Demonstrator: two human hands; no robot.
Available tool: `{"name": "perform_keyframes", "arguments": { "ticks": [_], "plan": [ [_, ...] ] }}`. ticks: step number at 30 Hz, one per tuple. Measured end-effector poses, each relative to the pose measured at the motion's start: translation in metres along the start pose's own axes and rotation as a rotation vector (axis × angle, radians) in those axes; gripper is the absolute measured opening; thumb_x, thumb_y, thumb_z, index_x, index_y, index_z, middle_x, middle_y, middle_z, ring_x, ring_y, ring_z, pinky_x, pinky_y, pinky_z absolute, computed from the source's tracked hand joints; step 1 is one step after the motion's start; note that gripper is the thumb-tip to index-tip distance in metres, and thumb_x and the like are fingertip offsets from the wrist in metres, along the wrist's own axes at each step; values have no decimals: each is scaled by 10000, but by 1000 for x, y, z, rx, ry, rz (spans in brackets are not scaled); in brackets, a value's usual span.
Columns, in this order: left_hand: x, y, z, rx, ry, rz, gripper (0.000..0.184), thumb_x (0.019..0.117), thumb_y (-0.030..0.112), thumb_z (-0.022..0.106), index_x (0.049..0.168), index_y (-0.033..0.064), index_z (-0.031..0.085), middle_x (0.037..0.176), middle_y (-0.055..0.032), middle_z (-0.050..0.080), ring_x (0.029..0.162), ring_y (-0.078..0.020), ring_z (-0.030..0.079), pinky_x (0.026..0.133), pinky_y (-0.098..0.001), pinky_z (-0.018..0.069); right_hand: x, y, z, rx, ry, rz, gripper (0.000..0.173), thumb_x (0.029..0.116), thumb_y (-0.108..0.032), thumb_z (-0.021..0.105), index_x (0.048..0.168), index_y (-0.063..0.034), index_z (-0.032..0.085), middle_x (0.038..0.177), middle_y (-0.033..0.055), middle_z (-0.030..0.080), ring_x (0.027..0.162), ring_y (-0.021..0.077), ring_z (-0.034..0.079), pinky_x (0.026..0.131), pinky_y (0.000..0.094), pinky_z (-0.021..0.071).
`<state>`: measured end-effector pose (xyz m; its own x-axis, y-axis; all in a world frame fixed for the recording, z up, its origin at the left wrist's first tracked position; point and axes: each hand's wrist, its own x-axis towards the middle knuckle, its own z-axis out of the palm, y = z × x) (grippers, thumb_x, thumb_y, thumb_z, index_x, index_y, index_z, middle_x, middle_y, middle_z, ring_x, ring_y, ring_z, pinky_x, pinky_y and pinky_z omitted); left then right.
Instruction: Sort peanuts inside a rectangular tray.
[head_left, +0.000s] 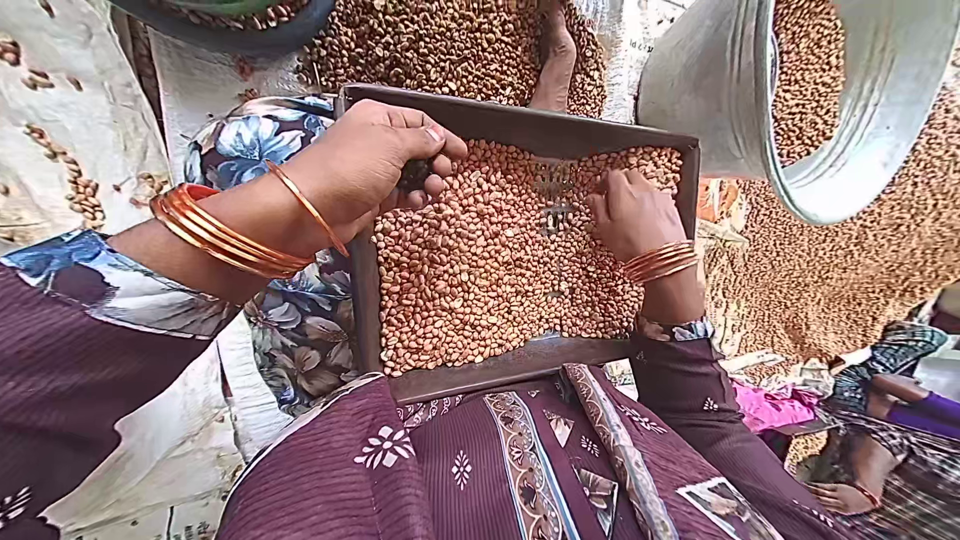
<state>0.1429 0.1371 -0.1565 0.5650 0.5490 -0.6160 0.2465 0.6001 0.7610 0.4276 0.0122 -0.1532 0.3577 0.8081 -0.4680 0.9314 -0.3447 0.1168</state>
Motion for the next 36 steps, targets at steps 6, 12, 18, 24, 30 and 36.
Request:
{"name": "perform_keyframes", "arguments": {
  "ticks": [6,12,18,24,30,36],
  "plan": [
    [4,-10,1,65,-42,-21,300,1117,157,390,990,103,656,781,28,630,621,-37,580,554,-154,486,-19,12,22,683,18,-561,285,1069,-177,502,1290,-5,559,1199,114,660,876,150,744,741,349,674],
    [3,-13,1,190,-33,24,301,1108,187,428,932,133,666,712,46,555,556,-27,494,498,-143,402,-45,19,20,60,-160,22,414,1058,-368,563,1201,19,598,1000,257,674,932,465,684,774,666,516],
    [4,-14,1,228,-21,29,309,1110,195,423,943,137,677,702,45,548,543,-24,487,486,-145,396,-75,-12,31,644,-306,-696,307,1046,-248,568,1254,-27,613,1109,72,700,843,110,711,747,304,628],
    [3,-16,1,292,-41,65,312,1109,217,437,981,124,706,700,28,542,552,-51,494,490,-160,404,-48,20,5,275,307,-378,149,1002,-76,631,1117,-45,720,1047,156,691,798,277,691,711,449,578],
    [2,-16,2,347,-38,75,317,1109,229,434,991,127,710,703,26,550,556,-48,489,492,-167,383,-33,32,21,204,223,-434,115,980,-87,662,1038,-51,755,980,156,711,838,319,707,746,503,578],
    [3,-19,3,352,-43,40,306,1105,235,447,993,127,711,703,25,575,549,-44,499,497,-159,395,-38,22,30,267,147,-415,140,995,-93,639,1065,-59,754,1003,140,722,837,297,712,747,484,581]
  ]
}}
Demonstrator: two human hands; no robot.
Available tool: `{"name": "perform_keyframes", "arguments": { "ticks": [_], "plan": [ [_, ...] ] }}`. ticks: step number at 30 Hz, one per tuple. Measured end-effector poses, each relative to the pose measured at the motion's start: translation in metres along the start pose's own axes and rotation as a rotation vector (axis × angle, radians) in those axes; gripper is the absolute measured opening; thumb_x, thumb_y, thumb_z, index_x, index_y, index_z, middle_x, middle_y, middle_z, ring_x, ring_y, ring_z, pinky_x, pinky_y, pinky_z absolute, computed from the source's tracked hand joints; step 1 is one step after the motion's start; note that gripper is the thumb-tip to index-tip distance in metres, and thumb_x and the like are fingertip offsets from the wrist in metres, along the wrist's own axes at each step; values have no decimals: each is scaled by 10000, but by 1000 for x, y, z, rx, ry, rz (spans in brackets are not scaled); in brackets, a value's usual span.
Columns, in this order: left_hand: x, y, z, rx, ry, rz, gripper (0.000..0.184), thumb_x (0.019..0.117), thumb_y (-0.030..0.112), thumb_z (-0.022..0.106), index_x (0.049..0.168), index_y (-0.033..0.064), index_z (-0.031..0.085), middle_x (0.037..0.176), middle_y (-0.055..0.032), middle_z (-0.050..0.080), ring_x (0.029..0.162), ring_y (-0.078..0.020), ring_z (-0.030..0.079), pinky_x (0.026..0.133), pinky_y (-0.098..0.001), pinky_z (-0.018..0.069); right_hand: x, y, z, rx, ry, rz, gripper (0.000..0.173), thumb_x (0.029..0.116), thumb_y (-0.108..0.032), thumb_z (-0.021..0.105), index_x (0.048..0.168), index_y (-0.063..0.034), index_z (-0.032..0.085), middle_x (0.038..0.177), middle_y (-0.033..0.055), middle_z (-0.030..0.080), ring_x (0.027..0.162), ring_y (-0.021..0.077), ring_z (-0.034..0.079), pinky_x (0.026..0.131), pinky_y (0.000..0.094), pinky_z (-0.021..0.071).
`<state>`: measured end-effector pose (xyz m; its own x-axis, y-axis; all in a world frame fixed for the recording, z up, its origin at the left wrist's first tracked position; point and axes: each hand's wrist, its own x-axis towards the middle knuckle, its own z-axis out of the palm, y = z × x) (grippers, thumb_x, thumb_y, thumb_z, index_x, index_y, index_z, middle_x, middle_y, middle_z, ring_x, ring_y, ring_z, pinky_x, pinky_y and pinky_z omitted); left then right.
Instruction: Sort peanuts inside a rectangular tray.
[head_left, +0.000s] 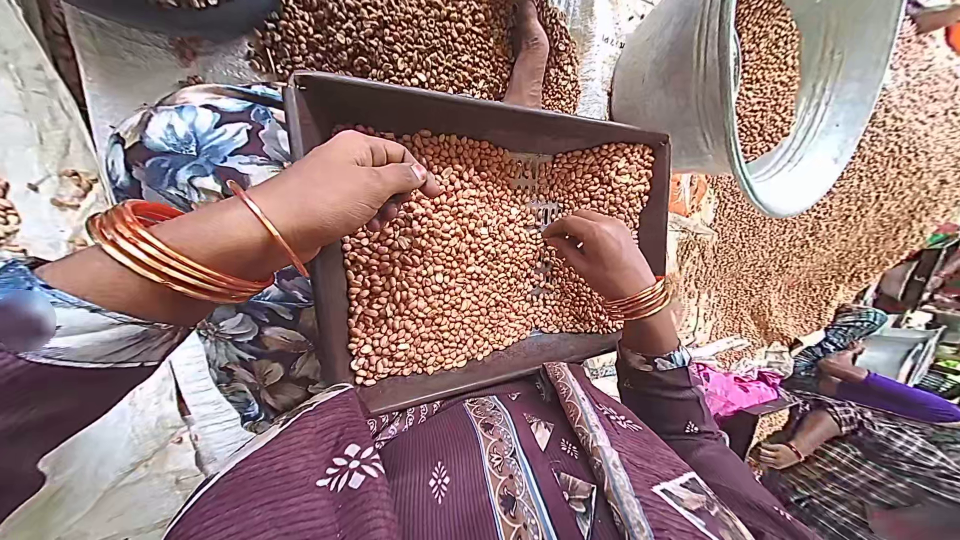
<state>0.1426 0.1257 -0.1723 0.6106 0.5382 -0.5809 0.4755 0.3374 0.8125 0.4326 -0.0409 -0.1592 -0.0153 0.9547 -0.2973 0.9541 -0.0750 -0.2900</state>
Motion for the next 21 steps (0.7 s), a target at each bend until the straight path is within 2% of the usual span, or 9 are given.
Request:
{"name": "perform_keyframes", "arguments": {
  "ticks": [6,9,11,14,15,16,18,19,21],
  "plan": [
    [0,-1,0,0,-2,-1,305,1104,239,451,978,130,707,707,25,579,545,-41,501,489,-160,395,0,-5,-2,-84,169,188,219,1057,-107,525,1161,-28,700,1042,199,706,841,352,706,748,527,567],
    [0,-1,-1,12,-15,5,306,1105,236,448,988,133,712,711,25,577,552,-46,496,489,-161,384,6,-11,6,-84,-8,210,284,1089,-235,506,1181,0,635,1011,221,677,889,405,692,748,588,542],
    [0,-1,-1,13,-11,12,310,1106,233,447,988,129,714,700,22,567,548,-50,495,489,-164,384,12,-23,17,-21,-92,117,322,1080,-280,526,1229,-6,601,1017,188,678,879,355,698,742,544,557],
    [1,-1,-1,-3,13,37,309,1107,223,442,970,133,704,692,30,548,534,-38,480,475,-157,373,20,-50,28,244,-121,-56,436,1084,-291,473,1401,2,532,1199,149,678,1000,250,694,869,433,570],
    [1,-1,-1,-15,26,50,308,1106,220,445,964,134,705,695,32,551,532,-37,478,474,-158,373,22,-57,27,406,-103,-105,466,1086,-255,453,1475,2,473,1292,141,649,1015,202,688,859,376,587],
    [0,-1,-1,-23,34,62,304,1105,222,448,961,143,704,704,37,557,539,-35,483,480,-157,385,25,-62,24,602,-64,-127,467,1091,-214,437,1507,-2,428,1316,131,626,992,174,699,776,342,630],
    [-1,1,-2,-40,57,90,296,1103,220,452,951,152,697,701,46,547,541,-31,480,481,-153,389,28,-60,8,833,51,-86,441,1104,-179,397,1504,6,388,1360,147,591,1051,237,731,766,424,684],
    [-2,2,-3,-47,62,98,290,1103,218,453,955,153,694,698,48,545,541,-29,481,480,-151,390,28,-53,-2,770,127,-37,414,1104,-167,378,1478,5,421,1357,145,592,1035,239,740,764,426,688],
    [-4,5,-4,-53,64,113,288,1102,211,452,959,146,693,685,49,536,527,-24,475,466,-146,386,21,-30,-19,361,196,77,354,1108,-180,381,1362,-17,565,1272,138,640,985,192,747,784,378,672]
  ]
}}
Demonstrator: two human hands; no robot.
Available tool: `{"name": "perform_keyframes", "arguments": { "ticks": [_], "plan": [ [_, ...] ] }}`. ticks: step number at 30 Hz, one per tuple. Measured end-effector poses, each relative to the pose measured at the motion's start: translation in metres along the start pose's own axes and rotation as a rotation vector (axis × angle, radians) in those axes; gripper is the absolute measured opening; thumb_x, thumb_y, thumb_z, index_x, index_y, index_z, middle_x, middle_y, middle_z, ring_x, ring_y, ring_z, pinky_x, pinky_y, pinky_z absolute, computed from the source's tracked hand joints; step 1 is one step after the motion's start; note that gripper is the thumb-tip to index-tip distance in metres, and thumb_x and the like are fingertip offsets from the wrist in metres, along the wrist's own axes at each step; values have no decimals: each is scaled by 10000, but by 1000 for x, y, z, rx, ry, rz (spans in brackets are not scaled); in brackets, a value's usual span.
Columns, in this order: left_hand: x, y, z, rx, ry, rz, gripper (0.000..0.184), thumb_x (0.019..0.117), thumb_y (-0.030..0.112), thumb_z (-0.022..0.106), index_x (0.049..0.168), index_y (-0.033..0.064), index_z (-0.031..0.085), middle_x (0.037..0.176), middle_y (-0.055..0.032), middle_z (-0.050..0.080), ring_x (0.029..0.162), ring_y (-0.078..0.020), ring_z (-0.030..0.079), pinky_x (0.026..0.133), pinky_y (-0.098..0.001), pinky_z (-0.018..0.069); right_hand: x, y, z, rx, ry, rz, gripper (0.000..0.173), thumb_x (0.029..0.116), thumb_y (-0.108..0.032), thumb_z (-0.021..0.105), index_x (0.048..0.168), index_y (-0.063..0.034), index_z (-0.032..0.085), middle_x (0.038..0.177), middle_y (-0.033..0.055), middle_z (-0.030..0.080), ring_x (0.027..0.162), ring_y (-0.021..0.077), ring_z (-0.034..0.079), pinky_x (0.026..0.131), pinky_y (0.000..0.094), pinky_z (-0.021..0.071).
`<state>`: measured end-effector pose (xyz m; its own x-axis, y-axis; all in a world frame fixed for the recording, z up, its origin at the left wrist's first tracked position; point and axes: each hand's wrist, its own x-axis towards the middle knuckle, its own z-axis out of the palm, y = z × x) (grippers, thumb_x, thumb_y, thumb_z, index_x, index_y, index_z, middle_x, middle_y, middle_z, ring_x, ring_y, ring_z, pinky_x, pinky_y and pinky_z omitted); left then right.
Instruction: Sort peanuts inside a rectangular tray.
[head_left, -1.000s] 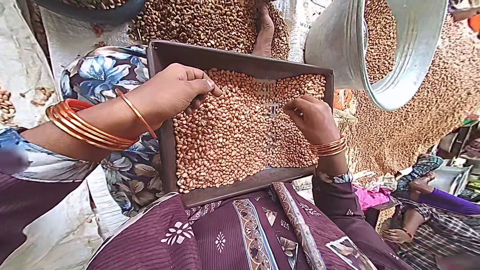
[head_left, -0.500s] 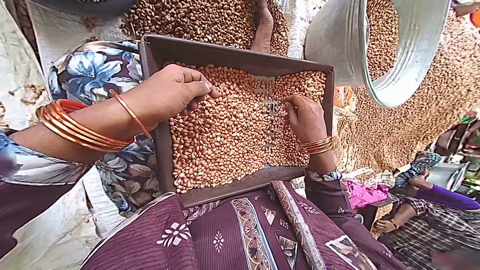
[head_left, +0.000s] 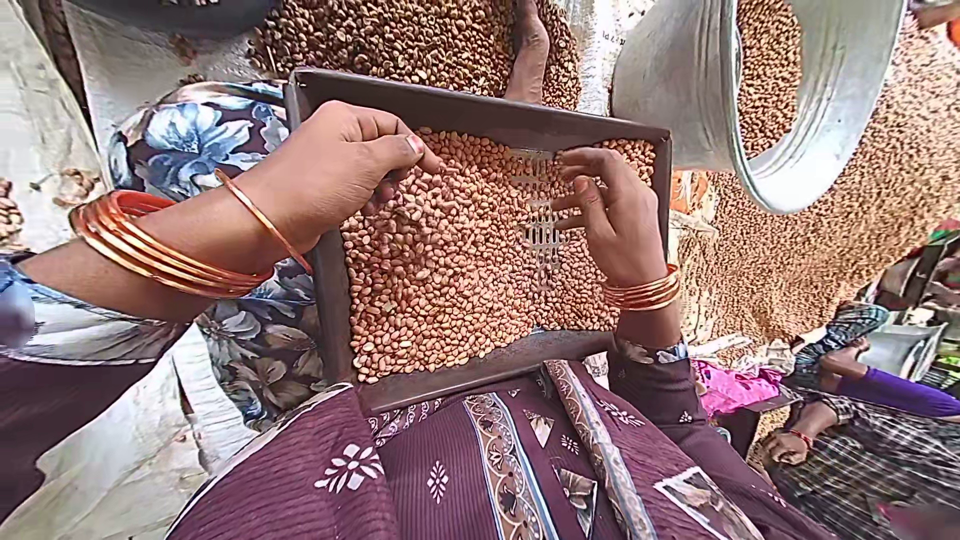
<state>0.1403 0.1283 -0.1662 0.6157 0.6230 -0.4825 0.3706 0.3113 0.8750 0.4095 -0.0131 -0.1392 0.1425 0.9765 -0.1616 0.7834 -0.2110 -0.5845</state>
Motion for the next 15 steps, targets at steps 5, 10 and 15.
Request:
{"name": "perform_keyframes", "arguments": {
  "ticks": [5,10,15],
  "plan": [
    [1,0,0,1,3,-18,295,1105,203,448,960,134,696,691,44,541,525,-28,459,476,-146,361,-32,18,-19,-586,-368,421,409,1091,-406,476,1246,-58,623,849,181,687,763,403,689,664,623,522],
    [3,-4,1,5,4,-37,285,1104,205,450,963,140,689,706,49,556,547,-23,478,499,-149,387,-57,5,17,-405,-655,407,452,1073,-420,509,1271,-14,529,902,171,668,833,358,691,745,551,541],
    [3,-5,2,23,31,-10,272,1100,206,460,955,157,685,746,61,591,585,-7,522,528,-134,427,-57,-9,15,390,-425,-22,372,1070,-159,474,1422,-41,458,1260,94,656,880,159,755,695,352,682]
  ]
}}
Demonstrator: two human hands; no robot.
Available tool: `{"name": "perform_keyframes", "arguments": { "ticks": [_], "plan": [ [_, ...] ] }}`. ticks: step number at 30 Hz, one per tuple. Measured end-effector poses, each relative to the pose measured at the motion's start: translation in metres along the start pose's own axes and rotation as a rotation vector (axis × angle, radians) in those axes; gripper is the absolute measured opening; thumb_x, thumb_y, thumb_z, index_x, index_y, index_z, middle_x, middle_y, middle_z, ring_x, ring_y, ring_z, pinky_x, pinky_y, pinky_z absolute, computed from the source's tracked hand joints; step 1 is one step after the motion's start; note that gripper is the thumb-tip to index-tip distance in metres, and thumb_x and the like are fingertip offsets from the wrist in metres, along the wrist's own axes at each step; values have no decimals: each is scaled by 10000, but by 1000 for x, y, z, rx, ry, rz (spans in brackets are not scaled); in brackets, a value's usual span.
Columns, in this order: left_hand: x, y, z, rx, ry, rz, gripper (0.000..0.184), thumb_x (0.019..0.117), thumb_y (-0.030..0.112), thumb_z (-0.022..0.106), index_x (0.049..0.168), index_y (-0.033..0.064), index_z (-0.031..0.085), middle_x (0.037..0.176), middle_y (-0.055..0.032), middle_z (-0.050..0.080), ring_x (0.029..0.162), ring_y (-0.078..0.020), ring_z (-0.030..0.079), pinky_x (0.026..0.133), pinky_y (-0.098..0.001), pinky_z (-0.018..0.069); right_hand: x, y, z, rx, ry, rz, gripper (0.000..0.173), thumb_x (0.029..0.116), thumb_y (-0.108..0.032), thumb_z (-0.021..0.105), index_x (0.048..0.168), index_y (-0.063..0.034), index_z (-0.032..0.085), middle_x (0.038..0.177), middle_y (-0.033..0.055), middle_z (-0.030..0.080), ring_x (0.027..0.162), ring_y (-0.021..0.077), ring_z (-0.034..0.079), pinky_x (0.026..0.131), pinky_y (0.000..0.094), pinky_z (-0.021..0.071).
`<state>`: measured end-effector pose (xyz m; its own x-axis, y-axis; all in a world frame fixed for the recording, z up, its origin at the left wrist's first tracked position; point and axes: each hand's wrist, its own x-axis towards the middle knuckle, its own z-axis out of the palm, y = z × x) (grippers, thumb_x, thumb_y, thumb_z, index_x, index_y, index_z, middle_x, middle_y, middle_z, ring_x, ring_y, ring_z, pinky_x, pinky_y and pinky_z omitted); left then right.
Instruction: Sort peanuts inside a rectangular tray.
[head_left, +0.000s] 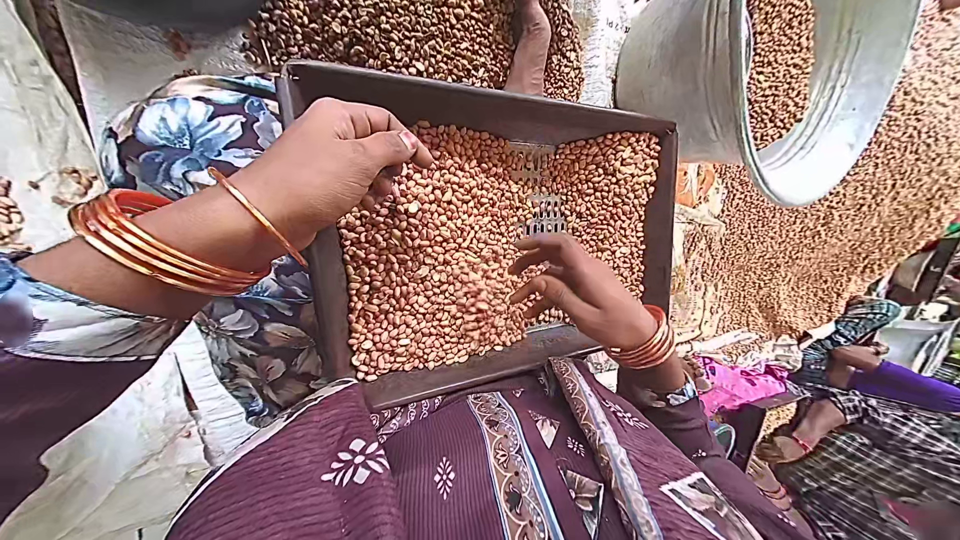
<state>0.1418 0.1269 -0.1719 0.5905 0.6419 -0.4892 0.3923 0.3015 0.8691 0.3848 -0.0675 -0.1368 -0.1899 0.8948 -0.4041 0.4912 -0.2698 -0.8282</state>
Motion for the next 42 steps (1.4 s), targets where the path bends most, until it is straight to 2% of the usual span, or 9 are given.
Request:
{"name": "perform_keyframes", "arguments": {
  "ticks": [5,9,13,16,20,23,29,33,42],
  "plan": [
    [-2,1,-1,39,-13,29,266,1097,206,472,964,149,696,718,56,568,565,-17,488,518,-148,385,-2,3,-49,-745,384,220,357,1107,-233,408,1393,-71,547,1175,148,691,898,278,732,740,488,605],
    [-1,1,-2,65,-32,32,259,1093,202,487,959,138,699,711,46,563,541,-21,451,498,-160,349,24,23,-48,-889,211,668,396,1076,-296,522,1323,12,556,1192,286,648,1032,481,677,838,667,521],
    [-2,1,-1,87,-36,36,278,1094,194,484,941,125,706,716,47,565,569,-20,475,540,-163,390,29,31,-29,-392,106,60,337,1054,-179,516,1355,-30,540,1098,101,687,811,183,719,695,379,641],
    [-2,0,-1,79,-29,34,278,1092,199,492,949,127,720,687,47,546,550,-25,463,516,-163,374,21,16,-35,-384,254,-21,308,1092,-143,439,1367,-48,539,1184,98,674,829,145,748,694,340,670],
    [-2,3,-1,85,-28,34,271,1093,197,484,967,135,716,703,54,560,553,-9,463,514,-155,365,0,15,-50,-902,279,504,285,1083,-229,495,1213,-14,629,1035,230,687,871,433,698,720,627,534],
    [-2,2,0,98,-23,25,280,1095,203,481,972,137,724,679,56,554,535,-11,457,499,-154,359,-2,17,-30,-836,-14,816,455,1068,-416,532,1192,17,602,1000,254,685,959,458,690,803,637,528],
    [-2,0,2,116,-18,8,285,1096,205,474,984,151,730,666,60,548,521,-9,453,487,-152,356,-14,9,-5,-297,-51,-61,338,1063,-262,548,1280,-9,604,1137,99,696,872,124,725,749,304,639],
    [-3,2,2,120,-14,3,279,1093,206,477,988,148,728,679,53,554,530,-13,454,493,-154,358,-5,10,-39,-674,405,-53,144,991,-100,650,1093,-36,729,1013,127,688,776,194,697,682,347,606],
    [-2,0,3,83,-50,-15,275,1089,184,487,983,127,735,655,41,535,489,-24,401,452,-163,309,55,51,-21,-868,225,-176,124,998,-105,624,1006,-29,721,930,151,678,809,302,704,672,432,593]
  ]
}}
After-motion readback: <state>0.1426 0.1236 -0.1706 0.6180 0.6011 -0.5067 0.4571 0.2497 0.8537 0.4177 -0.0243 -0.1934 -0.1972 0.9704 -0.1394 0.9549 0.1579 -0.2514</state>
